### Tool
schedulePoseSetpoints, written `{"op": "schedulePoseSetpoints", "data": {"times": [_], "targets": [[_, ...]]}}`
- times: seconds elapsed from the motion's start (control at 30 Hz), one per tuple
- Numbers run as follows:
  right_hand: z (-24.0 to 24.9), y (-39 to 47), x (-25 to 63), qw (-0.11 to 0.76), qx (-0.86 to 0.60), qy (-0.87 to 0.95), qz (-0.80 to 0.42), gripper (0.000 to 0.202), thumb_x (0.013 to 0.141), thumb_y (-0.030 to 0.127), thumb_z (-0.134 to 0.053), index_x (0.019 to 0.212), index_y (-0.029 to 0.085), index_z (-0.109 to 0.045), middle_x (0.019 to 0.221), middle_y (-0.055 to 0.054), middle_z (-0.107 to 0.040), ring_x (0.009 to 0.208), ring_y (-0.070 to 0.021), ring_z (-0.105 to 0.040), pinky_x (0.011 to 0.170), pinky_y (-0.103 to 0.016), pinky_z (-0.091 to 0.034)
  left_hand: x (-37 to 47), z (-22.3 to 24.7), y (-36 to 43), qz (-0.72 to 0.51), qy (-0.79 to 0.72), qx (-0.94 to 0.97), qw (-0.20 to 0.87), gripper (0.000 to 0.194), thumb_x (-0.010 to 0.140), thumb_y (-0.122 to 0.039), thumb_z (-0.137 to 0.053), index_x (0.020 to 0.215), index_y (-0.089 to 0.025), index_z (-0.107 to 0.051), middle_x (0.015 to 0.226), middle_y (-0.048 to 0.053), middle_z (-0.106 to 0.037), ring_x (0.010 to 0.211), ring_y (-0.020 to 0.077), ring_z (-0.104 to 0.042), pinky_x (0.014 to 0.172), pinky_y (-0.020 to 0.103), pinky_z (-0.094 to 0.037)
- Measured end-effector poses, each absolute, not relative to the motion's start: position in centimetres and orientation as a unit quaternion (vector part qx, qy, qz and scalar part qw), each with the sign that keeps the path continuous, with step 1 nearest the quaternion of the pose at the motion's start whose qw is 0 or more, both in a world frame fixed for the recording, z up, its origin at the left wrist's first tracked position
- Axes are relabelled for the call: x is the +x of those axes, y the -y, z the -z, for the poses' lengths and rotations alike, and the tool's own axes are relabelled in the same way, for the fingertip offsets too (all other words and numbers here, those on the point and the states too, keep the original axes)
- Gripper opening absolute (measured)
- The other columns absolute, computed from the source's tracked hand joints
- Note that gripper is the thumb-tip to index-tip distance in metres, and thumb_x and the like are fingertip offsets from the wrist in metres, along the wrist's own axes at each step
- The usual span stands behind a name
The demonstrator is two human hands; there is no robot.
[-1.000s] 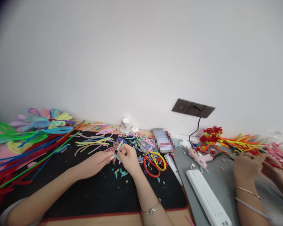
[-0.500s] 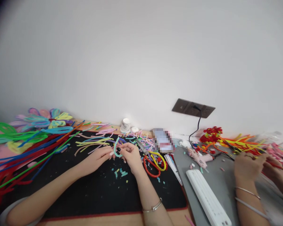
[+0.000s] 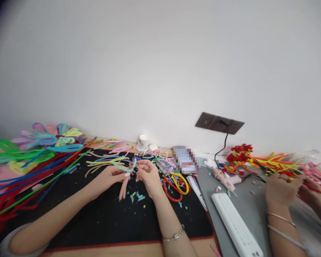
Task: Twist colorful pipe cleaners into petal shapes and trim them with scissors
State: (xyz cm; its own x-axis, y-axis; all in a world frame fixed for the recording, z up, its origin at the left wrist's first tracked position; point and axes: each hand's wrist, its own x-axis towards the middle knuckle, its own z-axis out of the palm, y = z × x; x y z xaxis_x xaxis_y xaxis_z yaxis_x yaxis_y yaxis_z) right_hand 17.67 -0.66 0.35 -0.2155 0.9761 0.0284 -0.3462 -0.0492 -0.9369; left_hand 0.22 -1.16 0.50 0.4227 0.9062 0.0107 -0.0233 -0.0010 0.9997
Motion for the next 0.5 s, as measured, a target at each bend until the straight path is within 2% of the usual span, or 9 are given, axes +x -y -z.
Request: {"op": "schedulePoseSetpoints", "data": {"times": [0.07,0.23,0.37,0.5], "targets": [[0.0,0.63,17.47,0.496,-0.365,0.484,-0.621,0.03,0.063,0.024,-0.073,0.089,0.017,-0.057,0.069,0.002,-0.059,0.05,-0.0067,-0.05,0.046,-0.018,-0.043,0.25,-0.59,1.07,-0.413,-0.388,0.551,0.613,0.021,0.072,-0.033,-0.064,0.083,-0.015,-0.066,0.078,0.002,-0.066,0.077,0.018,-0.06,0.075,0.031,-0.048],[0.71,0.89,16.8,0.414,-0.39,0.581,-0.582,0.02,0.064,0.016,-0.067,0.081,0.014,-0.059,0.063,0.003,-0.058,0.053,-0.0081,-0.051,0.049,-0.019,-0.043,0.04,-1.06,1.03,-0.419,-0.432,0.583,0.546,0.022,0.071,-0.036,-0.063,0.072,-0.015,-0.066,0.071,0.002,-0.062,0.071,0.0173,-0.058,0.068,0.028,-0.049],[0.69,1.03,16.75,0.403,-0.389,0.598,-0.573,0.012,0.069,0.014,-0.058,0.079,0.013,-0.063,0.064,0.001,-0.06,0.054,-0.0084,-0.053,0.056,-0.021,-0.044,-0.14,-1.1,0.91,-0.408,-0.444,0.627,0.493,0.024,0.071,-0.037,-0.063,0.07,-0.014,-0.067,0.069,0.003,-0.062,0.067,0.0165,-0.056,0.064,0.026,-0.047],[0.53,1.05,16.89,0.397,-0.397,0.572,-0.597,0.01,0.07,0.02,-0.058,0.075,0.013,-0.063,0.063,0.001,-0.061,0.051,-0.0089,-0.054,0.053,-0.022,-0.044,-0.18,-0.87,0.8,-0.413,-0.428,0.613,0.52,0.026,0.073,-0.038,-0.061,0.075,-0.013,-0.067,0.074,0.004,-0.063,0.071,0.0177,-0.058,0.067,0.028,-0.05]]}}
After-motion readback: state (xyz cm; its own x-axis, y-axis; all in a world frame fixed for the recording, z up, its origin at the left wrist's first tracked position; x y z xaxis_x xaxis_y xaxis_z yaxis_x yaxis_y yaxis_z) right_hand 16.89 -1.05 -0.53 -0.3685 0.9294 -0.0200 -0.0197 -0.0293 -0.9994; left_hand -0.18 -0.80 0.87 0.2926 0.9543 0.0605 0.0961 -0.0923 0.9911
